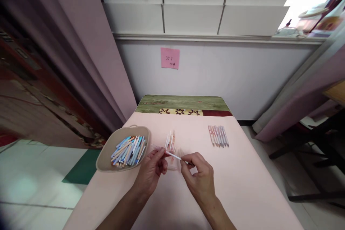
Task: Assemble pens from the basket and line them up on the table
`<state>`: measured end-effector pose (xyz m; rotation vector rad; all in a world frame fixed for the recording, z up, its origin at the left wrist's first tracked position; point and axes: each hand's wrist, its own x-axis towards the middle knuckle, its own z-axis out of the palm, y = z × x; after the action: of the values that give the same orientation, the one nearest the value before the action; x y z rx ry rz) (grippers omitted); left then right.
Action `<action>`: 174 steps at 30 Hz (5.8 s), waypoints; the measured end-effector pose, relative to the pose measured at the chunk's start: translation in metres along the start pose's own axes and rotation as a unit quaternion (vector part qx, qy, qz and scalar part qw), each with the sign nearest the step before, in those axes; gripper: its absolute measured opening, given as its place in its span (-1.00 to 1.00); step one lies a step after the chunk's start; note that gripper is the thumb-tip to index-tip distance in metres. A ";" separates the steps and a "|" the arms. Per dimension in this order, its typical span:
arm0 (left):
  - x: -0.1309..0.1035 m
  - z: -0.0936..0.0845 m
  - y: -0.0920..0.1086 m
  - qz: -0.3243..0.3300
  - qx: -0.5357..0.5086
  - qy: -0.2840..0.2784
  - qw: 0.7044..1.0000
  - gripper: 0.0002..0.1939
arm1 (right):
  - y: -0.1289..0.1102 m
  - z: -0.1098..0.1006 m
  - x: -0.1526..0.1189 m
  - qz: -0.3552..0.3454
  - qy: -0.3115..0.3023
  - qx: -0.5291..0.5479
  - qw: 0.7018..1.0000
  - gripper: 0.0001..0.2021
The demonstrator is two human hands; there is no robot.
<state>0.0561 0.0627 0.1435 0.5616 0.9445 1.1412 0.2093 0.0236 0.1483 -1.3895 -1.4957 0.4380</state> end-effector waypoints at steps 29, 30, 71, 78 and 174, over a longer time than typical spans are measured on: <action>-0.007 -0.064 0.050 -0.027 -0.165 0.137 0.976 -0.86 | 0.050 0.075 -0.024 0.070 -0.271 -0.340 0.898 -0.85; -0.007 -0.064 0.050 -0.025 -0.165 0.136 0.977 -0.86 | 0.051 0.077 -0.025 0.064 -0.271 -0.348 0.895 -0.84; -0.014 -0.026 0.028 0.069 -0.023 0.073 0.995 -0.67 | -0.012 0.031 -0.013 0.016 -0.007 0.000 1.000 -0.90; -0.016 -0.025 0.029 0.067 -0.031 0.077 0.994 -0.66 | -0.014 0.032 -0.014 0.007 0.000 0.010 1.000 -0.89; -0.012 -0.015 0.005 0.095 0.115 0.036 0.988 -0.69 | 0.000 0.034 -0.012 0.059 -0.074 -0.008 0.995 -0.86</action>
<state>0.0395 0.0520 0.1438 0.8159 1.1120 1.2361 0.1789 0.0246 0.1286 -1.4900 -1.5438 0.6164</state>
